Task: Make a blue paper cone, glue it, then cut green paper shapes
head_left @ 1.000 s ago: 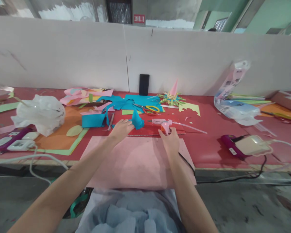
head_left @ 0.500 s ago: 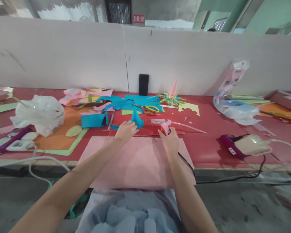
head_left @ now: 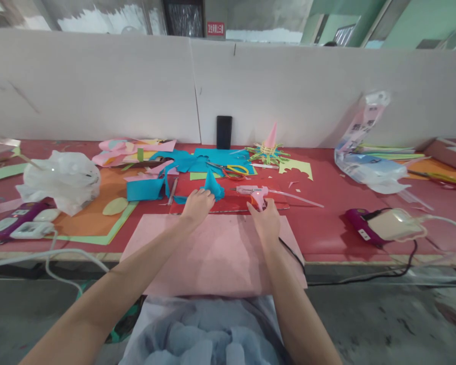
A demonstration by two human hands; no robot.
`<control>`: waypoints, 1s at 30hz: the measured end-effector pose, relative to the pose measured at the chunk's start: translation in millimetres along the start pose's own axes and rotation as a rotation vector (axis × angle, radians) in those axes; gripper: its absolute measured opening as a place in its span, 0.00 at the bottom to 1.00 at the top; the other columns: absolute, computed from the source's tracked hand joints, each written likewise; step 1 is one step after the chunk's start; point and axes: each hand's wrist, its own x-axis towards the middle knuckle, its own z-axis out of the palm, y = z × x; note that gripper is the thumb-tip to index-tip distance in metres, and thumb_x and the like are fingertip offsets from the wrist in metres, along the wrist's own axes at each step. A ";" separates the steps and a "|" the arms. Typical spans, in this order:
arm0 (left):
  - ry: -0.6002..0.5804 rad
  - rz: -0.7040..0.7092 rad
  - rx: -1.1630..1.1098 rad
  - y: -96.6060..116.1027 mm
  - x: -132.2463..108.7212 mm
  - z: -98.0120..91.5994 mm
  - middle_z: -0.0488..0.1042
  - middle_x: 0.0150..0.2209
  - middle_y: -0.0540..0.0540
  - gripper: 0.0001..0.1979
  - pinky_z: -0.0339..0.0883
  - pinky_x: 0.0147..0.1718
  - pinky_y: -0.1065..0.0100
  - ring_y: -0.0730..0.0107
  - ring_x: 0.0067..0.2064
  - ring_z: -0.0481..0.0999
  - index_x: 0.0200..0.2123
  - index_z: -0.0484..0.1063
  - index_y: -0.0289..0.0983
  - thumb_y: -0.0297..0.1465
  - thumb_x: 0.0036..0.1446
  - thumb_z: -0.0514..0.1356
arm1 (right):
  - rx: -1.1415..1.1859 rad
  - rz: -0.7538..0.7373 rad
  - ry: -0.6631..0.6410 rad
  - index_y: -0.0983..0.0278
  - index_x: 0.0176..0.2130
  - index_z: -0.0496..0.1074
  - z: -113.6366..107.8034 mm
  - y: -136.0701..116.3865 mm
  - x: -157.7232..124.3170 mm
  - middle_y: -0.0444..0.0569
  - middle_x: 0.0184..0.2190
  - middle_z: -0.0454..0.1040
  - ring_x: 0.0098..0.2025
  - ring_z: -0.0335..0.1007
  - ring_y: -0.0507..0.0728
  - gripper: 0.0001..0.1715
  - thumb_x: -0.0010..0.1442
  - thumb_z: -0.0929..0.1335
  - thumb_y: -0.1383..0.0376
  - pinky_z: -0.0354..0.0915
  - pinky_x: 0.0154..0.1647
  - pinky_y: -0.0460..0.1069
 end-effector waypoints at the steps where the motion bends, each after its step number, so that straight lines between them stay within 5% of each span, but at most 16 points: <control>1: 0.002 -0.021 -0.026 -1.6 -0.2 1.4 0.72 0.30 0.43 0.14 0.59 0.35 0.64 0.64 0.37 0.70 0.29 0.72 0.36 0.31 0.59 0.49 | -0.004 0.003 -0.004 0.63 0.42 0.62 -0.1 0.0 0.0 0.52 0.37 0.70 0.39 0.66 0.60 0.27 0.48 0.63 0.47 0.57 0.34 0.50; 12: -0.048 -0.257 -0.277 -10.8 -2.7 7.4 0.75 0.33 0.47 0.11 0.62 0.31 0.69 0.67 0.36 0.72 0.35 0.75 0.42 0.35 0.56 0.52 | -0.025 -0.175 -0.046 0.63 0.43 0.62 2.1 -8.9 -6.6 0.52 0.42 0.69 0.42 0.66 0.59 0.22 0.50 0.64 0.55 0.59 0.37 0.49; 30: -0.042 -0.241 -0.291 -10.9 -3.7 7.1 0.75 0.35 0.47 0.11 0.63 0.34 0.69 0.67 0.37 0.72 0.35 0.75 0.41 0.34 0.56 0.53 | -0.078 -0.280 -0.117 0.64 0.44 0.62 10.8 -15.2 -7.8 0.52 0.41 0.69 0.39 0.68 0.58 0.20 0.52 0.64 0.58 0.61 0.33 0.49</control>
